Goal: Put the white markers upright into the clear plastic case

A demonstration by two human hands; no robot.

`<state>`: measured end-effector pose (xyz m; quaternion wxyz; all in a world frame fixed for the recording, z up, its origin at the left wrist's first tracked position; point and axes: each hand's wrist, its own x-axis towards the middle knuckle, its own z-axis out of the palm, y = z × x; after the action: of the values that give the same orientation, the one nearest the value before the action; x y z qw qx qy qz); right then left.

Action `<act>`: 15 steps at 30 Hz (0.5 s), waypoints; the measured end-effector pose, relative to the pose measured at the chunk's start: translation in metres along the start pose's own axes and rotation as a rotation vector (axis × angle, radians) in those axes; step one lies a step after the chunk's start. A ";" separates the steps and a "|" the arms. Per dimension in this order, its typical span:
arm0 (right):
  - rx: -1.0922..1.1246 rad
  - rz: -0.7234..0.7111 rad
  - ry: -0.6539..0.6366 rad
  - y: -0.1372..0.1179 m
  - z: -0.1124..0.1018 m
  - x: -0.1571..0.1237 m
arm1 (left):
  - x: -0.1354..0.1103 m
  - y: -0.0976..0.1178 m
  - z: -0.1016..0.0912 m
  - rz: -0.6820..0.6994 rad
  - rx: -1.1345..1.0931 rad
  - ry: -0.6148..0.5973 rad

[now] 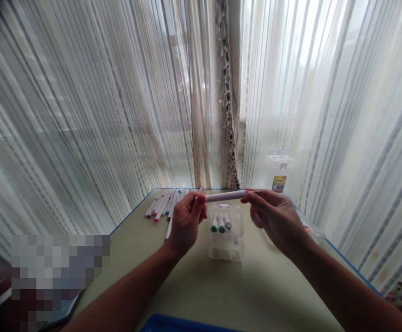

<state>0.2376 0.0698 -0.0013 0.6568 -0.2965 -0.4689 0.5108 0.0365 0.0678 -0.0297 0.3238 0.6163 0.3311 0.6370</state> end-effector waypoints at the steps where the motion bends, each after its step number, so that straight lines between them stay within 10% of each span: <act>1: 0.005 0.000 -0.014 0.001 -0.001 0.000 | 0.000 0.000 0.000 -0.001 0.000 -0.004; 15: -0.018 -0.004 -0.124 0.004 -0.007 0.003 | 0.000 0.002 0.001 -0.005 0.034 0.004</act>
<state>0.2424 0.0745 -0.0068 0.6249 -0.2689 -0.5139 0.5226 0.0374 0.0671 -0.0277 0.3143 0.6196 0.3441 0.6316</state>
